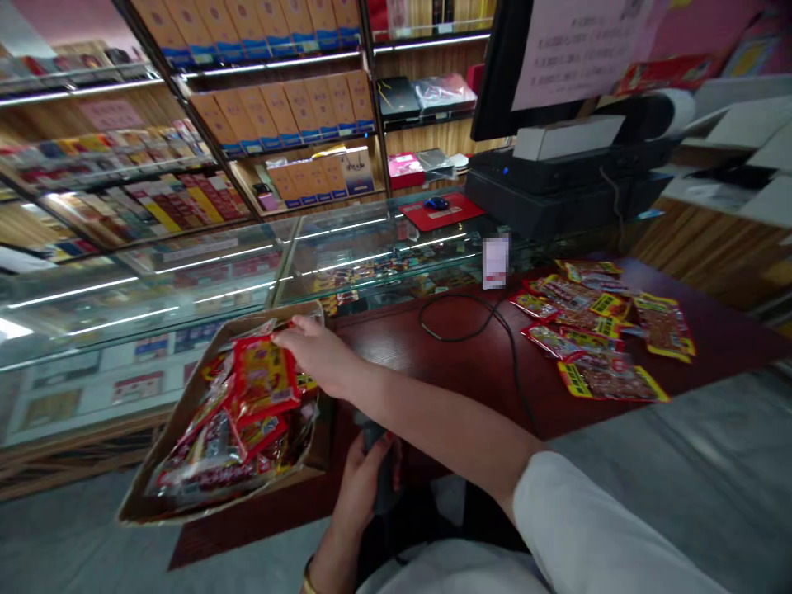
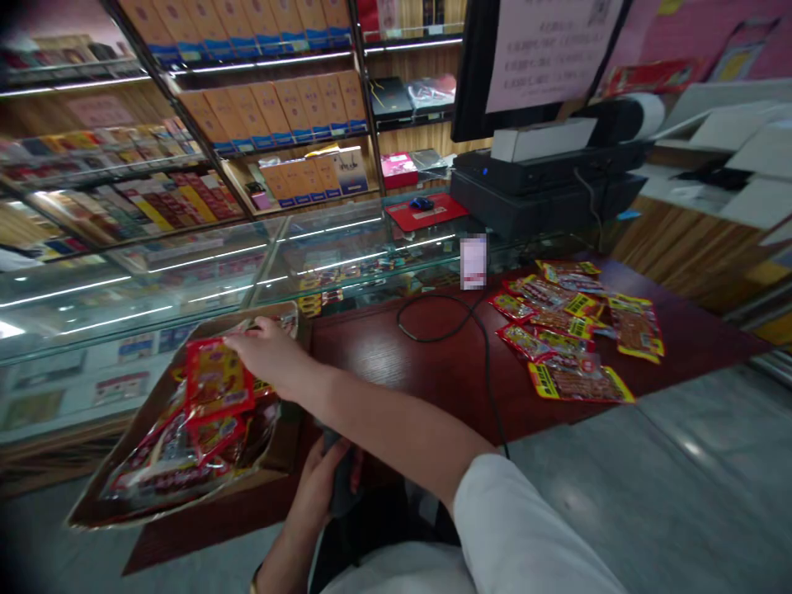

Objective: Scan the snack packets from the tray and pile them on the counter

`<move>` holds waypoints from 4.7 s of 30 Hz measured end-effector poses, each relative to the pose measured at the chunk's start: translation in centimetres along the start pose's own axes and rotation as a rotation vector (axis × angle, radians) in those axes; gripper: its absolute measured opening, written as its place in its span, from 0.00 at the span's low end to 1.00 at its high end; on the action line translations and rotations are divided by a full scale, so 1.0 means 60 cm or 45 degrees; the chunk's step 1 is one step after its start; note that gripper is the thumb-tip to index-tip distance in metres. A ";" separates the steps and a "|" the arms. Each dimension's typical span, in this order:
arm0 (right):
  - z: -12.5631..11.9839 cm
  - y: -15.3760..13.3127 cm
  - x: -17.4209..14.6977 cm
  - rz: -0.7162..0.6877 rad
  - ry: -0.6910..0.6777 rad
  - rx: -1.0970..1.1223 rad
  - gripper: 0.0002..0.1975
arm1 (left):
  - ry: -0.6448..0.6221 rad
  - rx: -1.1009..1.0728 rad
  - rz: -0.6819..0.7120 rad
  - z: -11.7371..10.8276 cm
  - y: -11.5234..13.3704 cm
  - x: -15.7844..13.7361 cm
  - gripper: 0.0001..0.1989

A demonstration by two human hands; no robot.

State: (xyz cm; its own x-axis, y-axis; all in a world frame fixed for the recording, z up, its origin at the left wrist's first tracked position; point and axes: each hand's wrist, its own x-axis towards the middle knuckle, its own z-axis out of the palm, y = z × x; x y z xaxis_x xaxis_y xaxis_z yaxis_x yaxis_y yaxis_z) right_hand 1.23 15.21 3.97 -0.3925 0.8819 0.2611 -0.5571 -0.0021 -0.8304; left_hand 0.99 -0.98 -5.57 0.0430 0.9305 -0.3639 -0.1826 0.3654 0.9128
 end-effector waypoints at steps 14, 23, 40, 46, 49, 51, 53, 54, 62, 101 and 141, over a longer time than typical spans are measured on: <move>-0.426 -0.263 -0.389 0.260 1.375 -1.661 0.18 | -0.050 -0.039 -0.040 0.016 0.020 -0.004 0.25; -0.459 -0.292 -0.411 0.349 1.463 -1.815 0.11 | -0.068 -0.030 -0.017 0.008 0.011 0.000 0.25; -0.315 -0.010 -0.198 0.194 0.839 -0.372 0.16 | -0.026 -0.017 -0.030 0.012 0.010 -0.005 0.26; -0.339 -0.010 -0.195 0.204 0.737 -0.369 0.17 | 0.079 0.263 -0.024 0.018 0.027 -0.010 0.25; -0.341 -0.013 -0.193 0.177 0.753 -0.355 0.17 | 0.066 0.419 0.013 0.024 0.044 -0.021 0.22; -0.339 -0.014 -0.193 0.171 0.752 -0.319 0.15 | 0.038 0.419 0.007 0.028 0.053 -0.025 0.22; -0.335 -0.015 -0.194 0.176 0.737 -0.273 0.14 | 0.025 0.400 0.008 0.032 0.060 -0.026 0.23; -0.332 -0.017 -0.194 0.179 0.728 -0.252 0.14 | 0.024 0.396 0.009 0.034 0.062 -0.025 0.24; -0.321 -0.024 -0.189 0.193 0.691 -0.196 0.15 | 0.025 0.397 0.009 0.044 0.070 -0.024 0.25; -0.073 -0.058 0.015 0.156 0.330 -0.357 0.14 | 0.021 -0.116 -0.017 -0.004 0.001 -0.013 0.27; -0.327 -0.138 -0.261 0.222 0.522 -1.277 0.21 | 0.084 -0.031 -0.063 0.000 0.006 -0.004 0.29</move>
State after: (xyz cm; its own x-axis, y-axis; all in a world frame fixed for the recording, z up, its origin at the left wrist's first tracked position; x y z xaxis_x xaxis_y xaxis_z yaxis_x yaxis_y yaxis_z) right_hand 26.34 10.66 -2.90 -0.0314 0.9969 0.0720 0.4038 0.0785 -0.9115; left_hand 0.91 -1.05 -5.17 -0.0118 0.9073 -0.4204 -0.2054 0.4093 0.8890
